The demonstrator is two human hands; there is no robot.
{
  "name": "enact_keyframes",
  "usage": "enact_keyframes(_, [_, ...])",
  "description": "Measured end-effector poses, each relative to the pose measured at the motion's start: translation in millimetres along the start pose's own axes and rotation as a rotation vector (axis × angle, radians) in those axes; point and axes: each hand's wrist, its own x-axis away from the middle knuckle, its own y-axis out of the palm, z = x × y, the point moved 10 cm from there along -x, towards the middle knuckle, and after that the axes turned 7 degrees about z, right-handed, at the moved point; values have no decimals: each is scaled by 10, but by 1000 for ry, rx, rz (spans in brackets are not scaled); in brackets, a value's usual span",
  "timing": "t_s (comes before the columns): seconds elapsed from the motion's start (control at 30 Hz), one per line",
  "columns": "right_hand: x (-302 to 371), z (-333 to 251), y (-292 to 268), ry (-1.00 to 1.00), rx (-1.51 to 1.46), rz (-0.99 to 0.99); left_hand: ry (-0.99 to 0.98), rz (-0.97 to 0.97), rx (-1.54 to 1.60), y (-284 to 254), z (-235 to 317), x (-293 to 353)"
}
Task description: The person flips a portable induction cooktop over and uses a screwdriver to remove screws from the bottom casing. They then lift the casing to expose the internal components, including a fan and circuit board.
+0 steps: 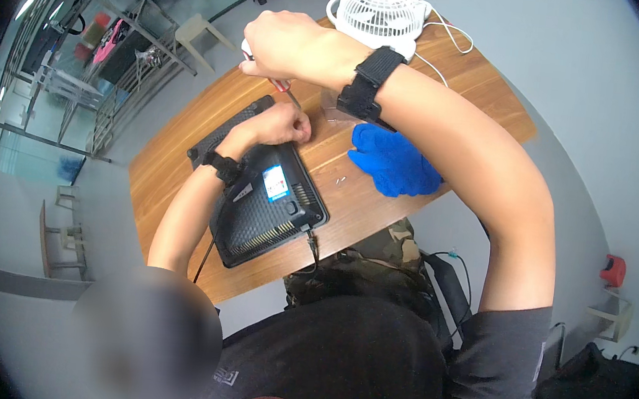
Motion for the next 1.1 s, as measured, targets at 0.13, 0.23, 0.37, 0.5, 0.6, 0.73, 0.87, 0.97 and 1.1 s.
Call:
enact_keyframes(0.13, [209,67,-118,-9,72,35,12,-160,-13,489,312,11])
enact_keyframes(0.23, [327,95,-195,-39,103,66,-46,-197,52,693,434,-9])
enact_keyframes(0.37, [402,87,-191,-54,109,60,-68,-188,70,843,476,-37])
enact_keyframes(0.5, [415,7,-223,-63,87,68,-117,-201,44,884,442,-72])
enact_keyframes(0.6, [410,-67,-256,-57,80,74,-115,-189,62,869,449,-76])
enact_keyframes(0.73, [331,-167,-193,-116,47,88,-47,-132,83,630,450,69])
enact_keyframes(0.87, [181,-231,-57,-129,80,83,-14,43,-3,-35,331,431])
enact_keyframes(0.97, [-61,-385,143,-130,70,38,-67,285,-39,-623,-33,817])
enact_keyframes(1.1, [-523,-785,433,-141,-17,-2,-130,502,104,-1248,-373,1388])
